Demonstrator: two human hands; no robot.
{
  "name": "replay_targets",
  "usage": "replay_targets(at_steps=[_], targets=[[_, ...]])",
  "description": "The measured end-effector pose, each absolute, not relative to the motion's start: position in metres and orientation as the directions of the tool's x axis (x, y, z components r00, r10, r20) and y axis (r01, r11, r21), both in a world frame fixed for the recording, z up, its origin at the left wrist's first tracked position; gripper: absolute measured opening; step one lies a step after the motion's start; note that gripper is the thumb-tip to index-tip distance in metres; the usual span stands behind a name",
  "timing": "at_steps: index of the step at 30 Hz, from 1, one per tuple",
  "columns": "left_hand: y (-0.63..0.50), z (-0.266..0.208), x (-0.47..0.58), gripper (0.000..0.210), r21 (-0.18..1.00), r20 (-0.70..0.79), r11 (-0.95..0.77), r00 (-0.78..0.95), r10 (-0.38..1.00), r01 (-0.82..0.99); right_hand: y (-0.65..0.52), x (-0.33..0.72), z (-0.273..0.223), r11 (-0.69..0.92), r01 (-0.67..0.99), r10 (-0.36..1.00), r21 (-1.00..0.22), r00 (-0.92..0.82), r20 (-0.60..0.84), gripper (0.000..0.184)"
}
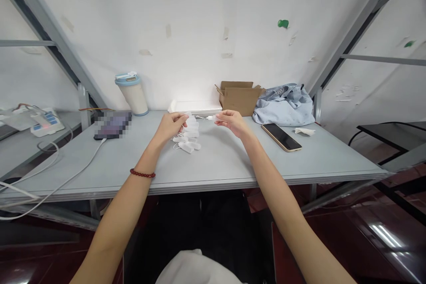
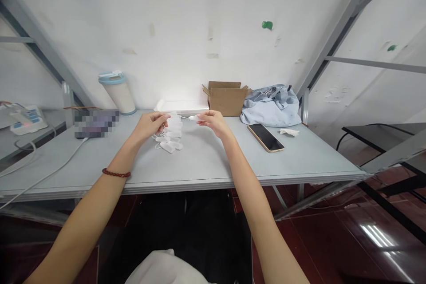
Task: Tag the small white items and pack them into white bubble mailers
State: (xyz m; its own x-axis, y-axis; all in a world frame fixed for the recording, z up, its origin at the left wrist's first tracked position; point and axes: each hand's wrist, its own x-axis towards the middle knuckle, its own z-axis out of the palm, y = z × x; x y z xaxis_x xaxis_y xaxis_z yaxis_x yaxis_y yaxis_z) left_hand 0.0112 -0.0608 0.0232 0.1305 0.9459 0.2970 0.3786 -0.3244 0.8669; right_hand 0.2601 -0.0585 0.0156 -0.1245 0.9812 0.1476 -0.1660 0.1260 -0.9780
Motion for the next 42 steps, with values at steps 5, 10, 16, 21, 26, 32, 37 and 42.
replay_targets(at_steps=[5, 10, 16, 21, 26, 32, 37, 42], targets=[[-0.067, 0.027, 0.016, 0.028, 0.917, 0.206, -0.256, 0.185, 0.961, 0.306, -0.060, 0.253, 0.013, 0.158, -0.179, 0.964, -0.971, -0.183, 0.191, 0.038], [-0.068, 0.027, 0.021, 0.022, 0.938, 0.199, -0.246, 0.200, 0.959, 0.245, -0.064, 0.246, 0.013, 0.140, -0.177, 0.966, -0.974, -0.190, 0.174, 0.040], [-0.069, 0.027, 0.023, 0.022, 0.951, 0.181, -0.220, 0.188, 0.966, 0.217, -0.069, 0.240, 0.017, 0.102, -0.164, 0.979, -0.981, -0.159, 0.129, 0.037], [-0.068, 0.026, 0.025, 0.019, 0.949, 0.167, -0.204, 0.167, 0.972, 0.239, -0.070, 0.239, 0.018, 0.085, -0.148, 0.984, -0.985, -0.143, 0.107, 0.037], [-0.067, 0.025, 0.025, 0.017, 0.950, 0.137, -0.176, 0.162, 0.977, 0.257, -0.069, 0.239, 0.016, 0.085, -0.151, 0.983, -0.985, -0.146, 0.108, 0.037], [-0.067, 0.024, 0.025, 0.015, 0.950, 0.120, -0.164, 0.174, 0.977, 0.265, -0.068, 0.238, 0.016, 0.082, -0.157, 0.987, -0.984, -0.123, 0.102, 0.035], [-0.065, 0.022, 0.023, 0.016, 0.943, 0.132, -0.180, 0.183, 0.974, 0.279, -0.067, 0.239, 0.016, 0.092, -0.164, 0.988, -0.982, -0.104, 0.110, 0.034], [-0.064, 0.022, 0.023, 0.015, 0.939, 0.144, -0.189, 0.171, 0.975, 0.289, -0.068, 0.239, 0.016, 0.097, -0.173, 0.990, -0.980, -0.082, 0.112, 0.033]])
